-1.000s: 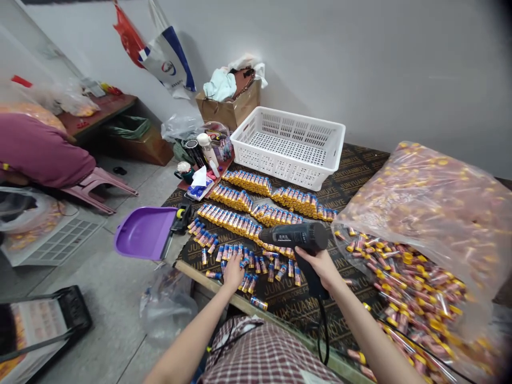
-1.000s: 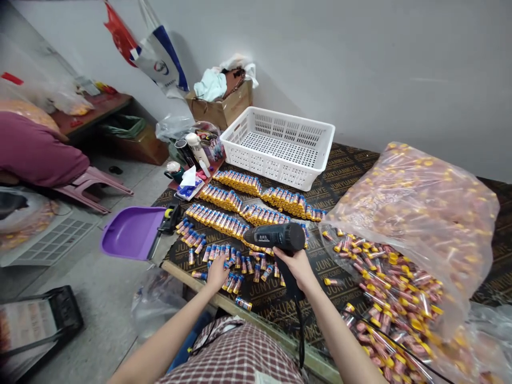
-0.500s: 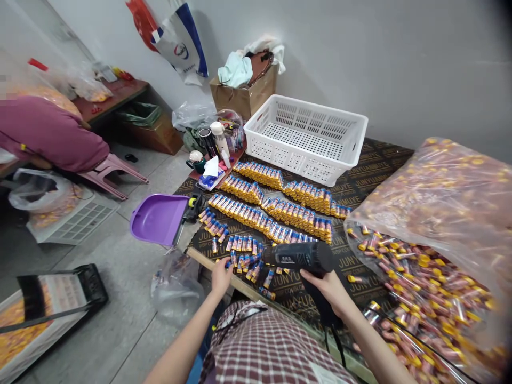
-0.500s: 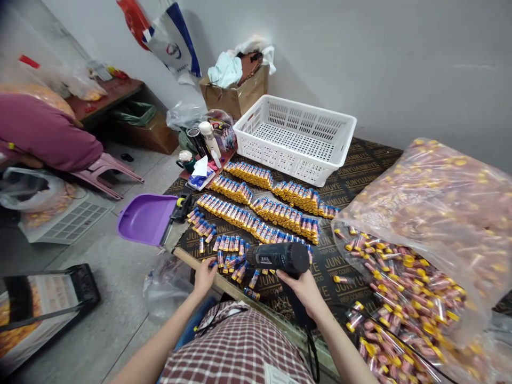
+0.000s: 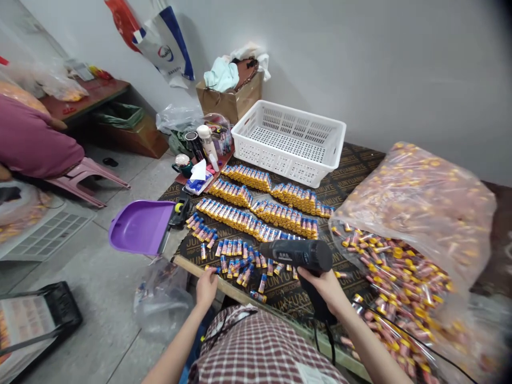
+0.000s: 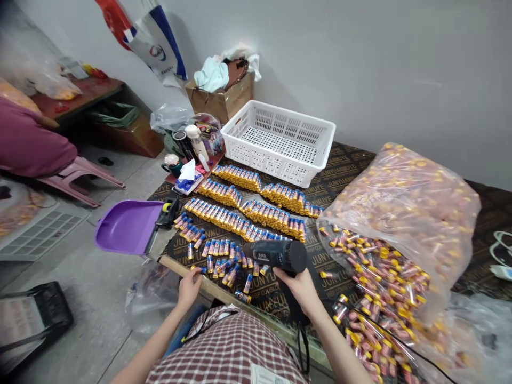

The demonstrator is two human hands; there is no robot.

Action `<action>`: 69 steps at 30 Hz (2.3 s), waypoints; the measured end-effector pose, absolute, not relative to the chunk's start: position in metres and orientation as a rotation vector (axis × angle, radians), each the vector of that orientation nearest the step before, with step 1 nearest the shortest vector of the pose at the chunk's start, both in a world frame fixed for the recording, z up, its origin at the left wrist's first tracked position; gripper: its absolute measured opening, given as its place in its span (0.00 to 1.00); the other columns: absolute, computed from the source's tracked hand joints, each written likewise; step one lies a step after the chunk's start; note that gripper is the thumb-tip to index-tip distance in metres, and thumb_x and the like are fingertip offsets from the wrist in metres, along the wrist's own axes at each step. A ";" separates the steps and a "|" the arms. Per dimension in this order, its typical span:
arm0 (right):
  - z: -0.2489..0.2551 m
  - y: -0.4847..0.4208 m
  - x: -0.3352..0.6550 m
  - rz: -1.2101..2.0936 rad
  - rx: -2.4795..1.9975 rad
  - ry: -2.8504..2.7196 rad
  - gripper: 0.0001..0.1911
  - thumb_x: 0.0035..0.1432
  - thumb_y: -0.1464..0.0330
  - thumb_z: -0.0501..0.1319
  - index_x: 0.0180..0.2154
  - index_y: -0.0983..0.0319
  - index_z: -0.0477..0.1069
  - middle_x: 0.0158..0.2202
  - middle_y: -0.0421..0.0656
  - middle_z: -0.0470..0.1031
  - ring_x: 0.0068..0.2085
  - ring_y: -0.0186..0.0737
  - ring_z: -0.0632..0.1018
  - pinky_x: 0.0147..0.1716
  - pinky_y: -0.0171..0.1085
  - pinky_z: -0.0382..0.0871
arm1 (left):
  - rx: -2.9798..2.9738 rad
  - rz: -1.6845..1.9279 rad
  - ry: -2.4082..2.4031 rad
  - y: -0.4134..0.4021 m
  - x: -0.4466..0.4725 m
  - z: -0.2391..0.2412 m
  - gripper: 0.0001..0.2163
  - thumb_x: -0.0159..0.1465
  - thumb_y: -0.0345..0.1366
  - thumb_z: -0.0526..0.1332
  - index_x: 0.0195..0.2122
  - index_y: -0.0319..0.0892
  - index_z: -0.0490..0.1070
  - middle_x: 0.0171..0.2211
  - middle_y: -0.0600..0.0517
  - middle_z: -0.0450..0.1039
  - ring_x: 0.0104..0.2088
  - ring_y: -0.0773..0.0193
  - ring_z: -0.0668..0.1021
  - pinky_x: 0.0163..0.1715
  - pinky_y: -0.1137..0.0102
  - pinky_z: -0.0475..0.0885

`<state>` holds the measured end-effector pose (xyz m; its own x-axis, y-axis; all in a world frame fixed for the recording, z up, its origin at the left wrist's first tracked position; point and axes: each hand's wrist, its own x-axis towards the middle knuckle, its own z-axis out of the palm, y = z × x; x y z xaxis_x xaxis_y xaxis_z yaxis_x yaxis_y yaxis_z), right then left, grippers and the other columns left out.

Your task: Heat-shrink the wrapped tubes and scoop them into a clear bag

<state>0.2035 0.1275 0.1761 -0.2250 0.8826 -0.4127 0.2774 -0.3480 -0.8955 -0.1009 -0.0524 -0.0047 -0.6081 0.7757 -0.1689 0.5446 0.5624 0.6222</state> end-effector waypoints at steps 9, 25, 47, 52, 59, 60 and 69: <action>0.188 0.141 0.296 1.430 -1.709 -0.936 0.24 0.33 0.59 0.72 0.34 0.65 0.73 0.26 0.43 0.77 0.23 0.41 0.75 0.24 0.39 0.71 | 1.609 0.759 2.073 0.067 -0.060 0.030 0.11 0.58 0.30 0.53 0.40 0.41 0.71 0.40 0.47 0.74 0.43 0.58 0.75 0.46 0.61 0.69; 0.177 0.127 0.359 1.412 -1.756 -0.607 0.20 0.37 0.57 0.70 0.30 0.62 0.72 0.24 0.45 0.77 0.23 0.45 0.77 0.21 0.39 0.71 | 2.165 0.264 1.503 0.213 0.111 0.035 0.25 0.57 0.43 0.60 0.56 0.49 0.60 0.60 0.46 0.56 0.60 0.50 0.59 0.57 0.50 0.53; 0.171 0.145 0.333 1.542 -1.656 -0.815 0.21 0.35 0.59 0.71 0.32 0.64 0.73 0.27 0.43 0.78 0.24 0.41 0.76 0.25 0.39 0.73 | 1.791 0.803 2.009 0.132 0.044 0.045 0.10 0.58 0.27 0.53 0.37 0.42 0.72 0.42 0.47 0.69 0.46 0.58 0.70 0.47 0.60 0.67; 0.167 0.151 0.308 1.595 -1.590 -0.913 0.23 0.37 0.59 0.71 0.35 0.63 0.72 0.34 0.45 0.78 0.30 0.43 0.77 0.30 0.41 0.73 | 1.622 0.875 2.127 0.125 0.020 0.044 0.11 0.58 0.25 0.51 0.36 0.42 0.72 0.40 0.48 0.70 0.45 0.59 0.71 0.47 0.62 0.68; 0.173 0.143 0.300 1.587 -1.585 -1.024 0.21 0.38 0.59 0.70 0.34 0.63 0.73 0.32 0.43 0.78 0.33 0.42 0.76 0.35 0.41 0.72 | 1.678 0.642 2.083 0.155 0.028 0.040 0.13 0.59 0.28 0.53 0.43 0.41 0.69 0.44 0.46 0.68 0.47 0.58 0.69 0.49 0.63 0.65; 0.175 0.139 0.303 1.589 -1.601 -1.052 0.20 0.39 0.59 0.70 0.33 0.63 0.73 0.31 0.43 0.77 0.33 0.43 0.76 0.35 0.41 0.72 | 1.688 0.570 2.091 0.162 0.034 0.040 0.14 0.58 0.31 0.55 0.45 0.40 0.68 0.46 0.44 0.67 0.48 0.55 0.68 0.49 0.61 0.64; 0.176 0.085 0.359 1.558 -1.921 -0.894 0.22 0.38 0.58 0.70 0.36 0.61 0.73 0.30 0.43 0.78 0.28 0.43 0.77 0.26 0.40 0.73 | 1.595 0.039 2.309 0.196 0.067 0.042 0.38 0.47 0.46 0.64 0.58 0.41 0.53 0.49 0.36 0.61 0.50 0.43 0.64 0.48 0.54 0.59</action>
<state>0.3594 0.0849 0.1758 0.1269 0.7546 -0.6437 0.1748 -0.6558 -0.7344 0.0671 0.1958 0.0421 -0.3169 0.9135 -0.2551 0.9044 0.3720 0.2089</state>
